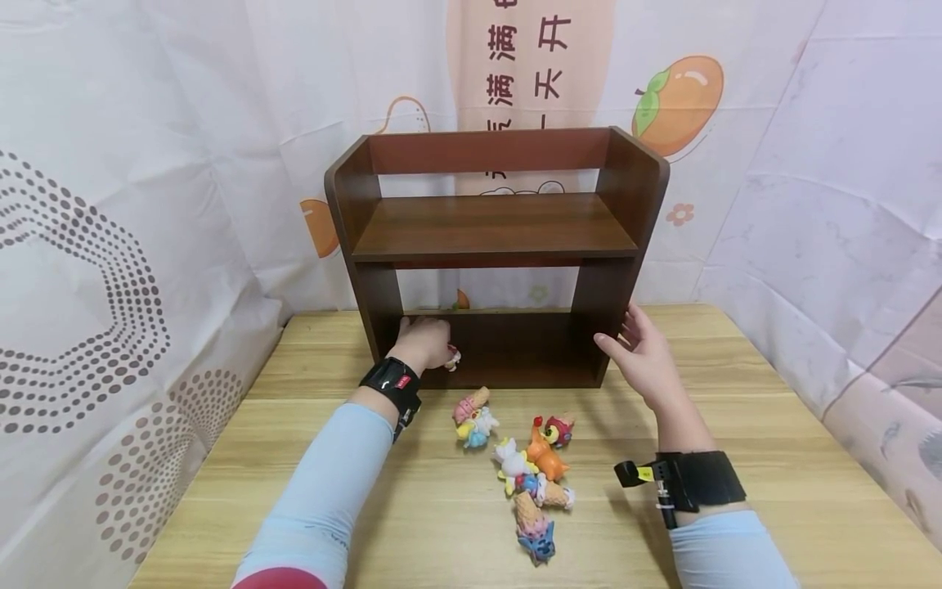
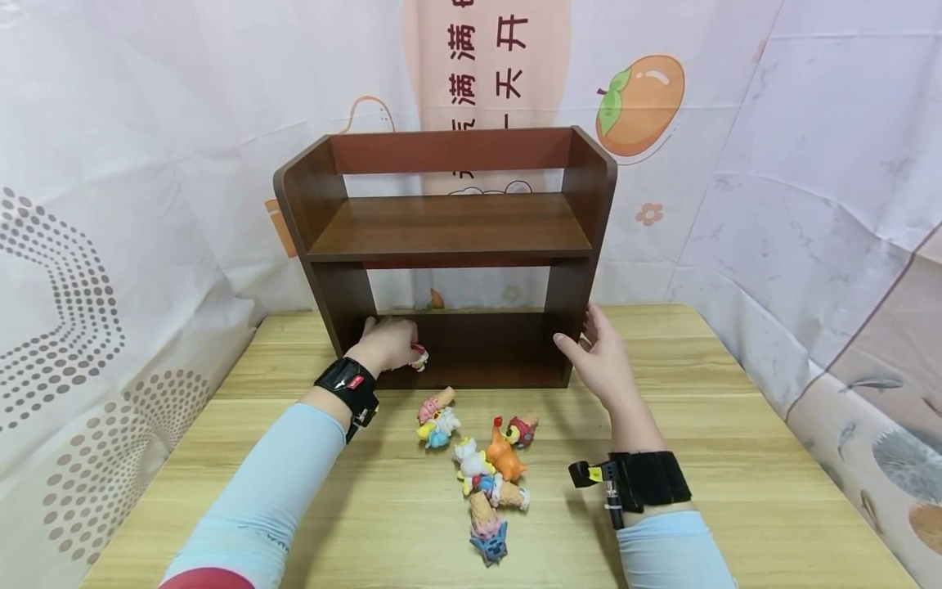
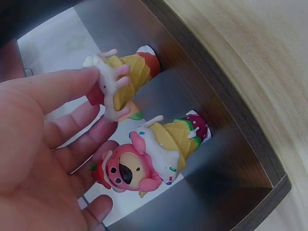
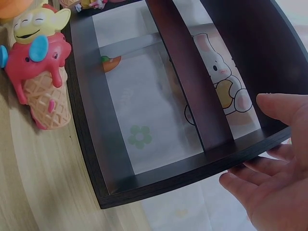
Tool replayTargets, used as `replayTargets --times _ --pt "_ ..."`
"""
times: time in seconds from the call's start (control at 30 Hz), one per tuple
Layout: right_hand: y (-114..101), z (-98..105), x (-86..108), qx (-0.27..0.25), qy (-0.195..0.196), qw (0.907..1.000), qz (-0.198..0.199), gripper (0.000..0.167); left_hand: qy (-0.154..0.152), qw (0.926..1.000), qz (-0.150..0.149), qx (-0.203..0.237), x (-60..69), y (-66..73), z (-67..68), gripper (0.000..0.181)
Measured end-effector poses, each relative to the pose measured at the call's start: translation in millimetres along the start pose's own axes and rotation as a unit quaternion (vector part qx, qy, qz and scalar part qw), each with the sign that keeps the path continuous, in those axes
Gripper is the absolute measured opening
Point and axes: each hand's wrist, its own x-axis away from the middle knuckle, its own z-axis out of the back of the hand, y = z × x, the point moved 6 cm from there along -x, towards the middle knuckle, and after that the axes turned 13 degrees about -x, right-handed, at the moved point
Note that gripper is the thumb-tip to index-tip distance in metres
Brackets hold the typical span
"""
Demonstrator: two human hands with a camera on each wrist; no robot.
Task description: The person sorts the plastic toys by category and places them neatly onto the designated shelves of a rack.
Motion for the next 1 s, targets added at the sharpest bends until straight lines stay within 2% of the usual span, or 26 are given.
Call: replayTargets --times 0.3,0.57,1.0 --pt "0.1 -0.1 0.0 0.005 0.0 1.0 -0.002 0.078 0.009 0.9999 -0.004 0.013 0.6 -1.5 2.0 0.021" --pt "0.7 0.6 0.4 0.003 0.001 1.0 -0.008 0.078 0.013 0.9999 0.0 0.004 -0.3 -1.3 2.2 0.019" --pt "1.5 1.5 -1.0 0.001 0.002 1.0 -0.007 0.078 0.014 0.9995 -0.027 0.004 -7.6 2.4 1.0 0.024"
